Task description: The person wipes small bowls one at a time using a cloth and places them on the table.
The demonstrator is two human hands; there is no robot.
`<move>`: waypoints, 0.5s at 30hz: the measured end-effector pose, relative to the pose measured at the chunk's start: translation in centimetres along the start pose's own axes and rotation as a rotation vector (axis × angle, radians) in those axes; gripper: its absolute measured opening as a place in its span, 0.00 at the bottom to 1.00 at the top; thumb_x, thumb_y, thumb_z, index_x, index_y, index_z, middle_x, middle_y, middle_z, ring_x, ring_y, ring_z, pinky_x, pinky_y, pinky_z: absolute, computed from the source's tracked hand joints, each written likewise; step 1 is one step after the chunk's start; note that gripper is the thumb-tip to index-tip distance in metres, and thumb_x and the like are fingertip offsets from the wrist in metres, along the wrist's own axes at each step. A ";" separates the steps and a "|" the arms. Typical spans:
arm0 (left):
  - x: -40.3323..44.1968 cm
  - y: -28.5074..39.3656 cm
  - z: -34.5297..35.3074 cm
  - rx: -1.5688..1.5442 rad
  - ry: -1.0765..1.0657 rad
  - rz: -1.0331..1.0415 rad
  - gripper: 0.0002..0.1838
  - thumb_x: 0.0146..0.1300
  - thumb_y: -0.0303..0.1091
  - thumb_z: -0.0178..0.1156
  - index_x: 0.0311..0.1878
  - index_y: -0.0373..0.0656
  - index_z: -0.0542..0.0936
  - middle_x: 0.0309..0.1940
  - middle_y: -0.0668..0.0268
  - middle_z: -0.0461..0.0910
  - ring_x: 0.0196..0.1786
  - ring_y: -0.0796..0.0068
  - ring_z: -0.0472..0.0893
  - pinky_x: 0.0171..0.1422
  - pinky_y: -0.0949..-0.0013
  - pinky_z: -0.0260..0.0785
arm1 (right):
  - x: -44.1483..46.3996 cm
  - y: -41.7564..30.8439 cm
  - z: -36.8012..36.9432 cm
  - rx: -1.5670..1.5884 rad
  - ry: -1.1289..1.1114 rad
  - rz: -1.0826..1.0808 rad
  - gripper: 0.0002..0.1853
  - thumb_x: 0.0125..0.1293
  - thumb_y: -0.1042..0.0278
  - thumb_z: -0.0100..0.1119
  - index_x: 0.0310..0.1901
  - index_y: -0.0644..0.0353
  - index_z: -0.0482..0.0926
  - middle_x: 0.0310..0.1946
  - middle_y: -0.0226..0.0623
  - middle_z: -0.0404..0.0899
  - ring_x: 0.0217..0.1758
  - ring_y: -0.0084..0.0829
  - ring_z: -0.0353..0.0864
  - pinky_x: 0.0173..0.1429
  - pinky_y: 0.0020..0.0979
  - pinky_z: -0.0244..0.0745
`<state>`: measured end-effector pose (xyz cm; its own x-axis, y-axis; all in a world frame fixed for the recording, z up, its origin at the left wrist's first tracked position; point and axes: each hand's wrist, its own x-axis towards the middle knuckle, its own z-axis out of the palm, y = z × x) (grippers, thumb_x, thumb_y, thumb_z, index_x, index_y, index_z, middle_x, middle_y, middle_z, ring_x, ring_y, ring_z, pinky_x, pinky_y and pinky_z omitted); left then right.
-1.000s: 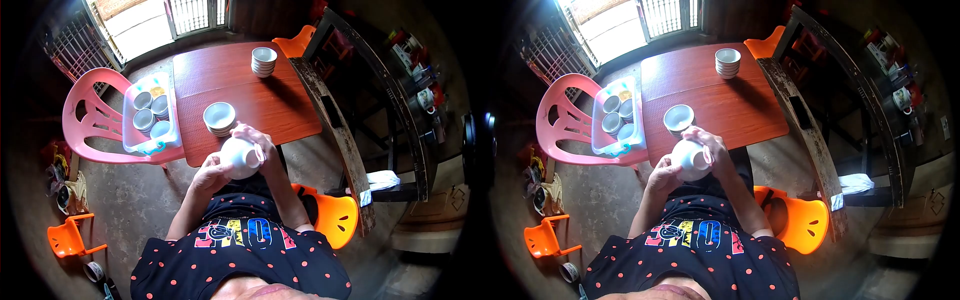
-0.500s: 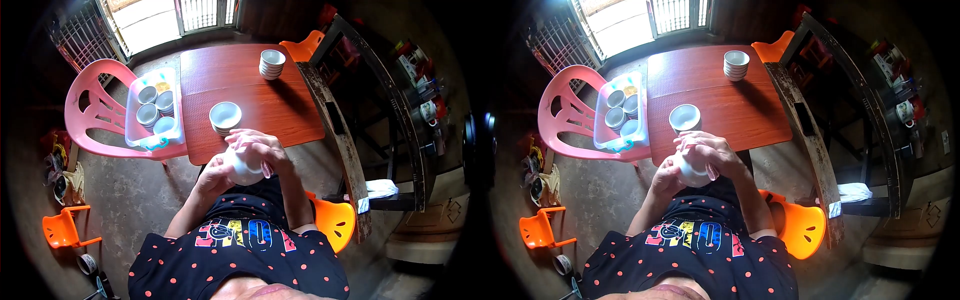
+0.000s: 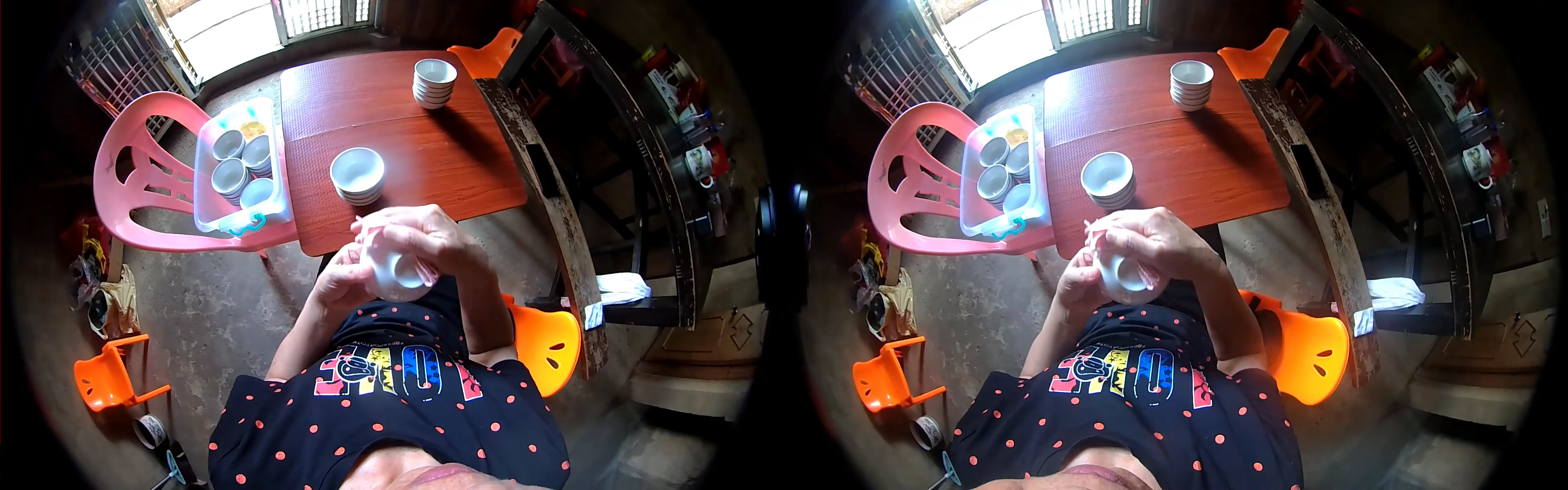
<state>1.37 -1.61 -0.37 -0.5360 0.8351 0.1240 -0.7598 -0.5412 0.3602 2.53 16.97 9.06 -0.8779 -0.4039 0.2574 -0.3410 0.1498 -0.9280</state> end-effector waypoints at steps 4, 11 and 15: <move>0.8 0.6 1.8 0.181 0.154 0.157 0.25 0.55 0.31 0.66 0.54 0.32 0.73 0.49 0.56 0.78 0.52 0.66 0.79 0.58 0.60 0.71 | -0.8 3.5 3.4 0.367 0.609 0.003 0.21 0.70 0.59 0.40 0.49 0.67 0.76 0.43 0.45 0.80 0.49 0.33 0.79 0.55 0.32 0.72; 0.9 1.5 2.0 0.494 0.126 -0.076 0.30 0.53 0.33 0.69 0.56 0.28 0.71 0.50 0.56 0.77 0.51 0.70 0.78 0.60 0.64 0.69 | -1.6 6.1 1.7 0.476 0.430 0.008 0.23 0.71 0.55 0.42 0.48 0.70 0.75 0.48 0.47 0.77 0.52 0.35 0.76 0.61 0.33 0.68; 0.9 0.7 -0.8 0.089 0.165 -0.076 0.31 0.53 0.34 0.68 0.58 0.30 0.69 0.51 0.56 0.77 0.54 0.64 0.77 0.61 0.58 0.69 | -0.5 5.0 0.7 0.082 0.117 -0.102 0.25 0.70 0.52 0.40 0.44 0.71 0.76 0.44 0.47 0.79 0.48 0.35 0.78 0.55 0.33 0.72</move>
<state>0.05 -1.32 -0.71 -0.5371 0.8416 -0.0569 -0.7687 -0.4605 0.4439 1.47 17.24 4.12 -0.8747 -0.3049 0.3768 -0.4062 0.0368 -0.9130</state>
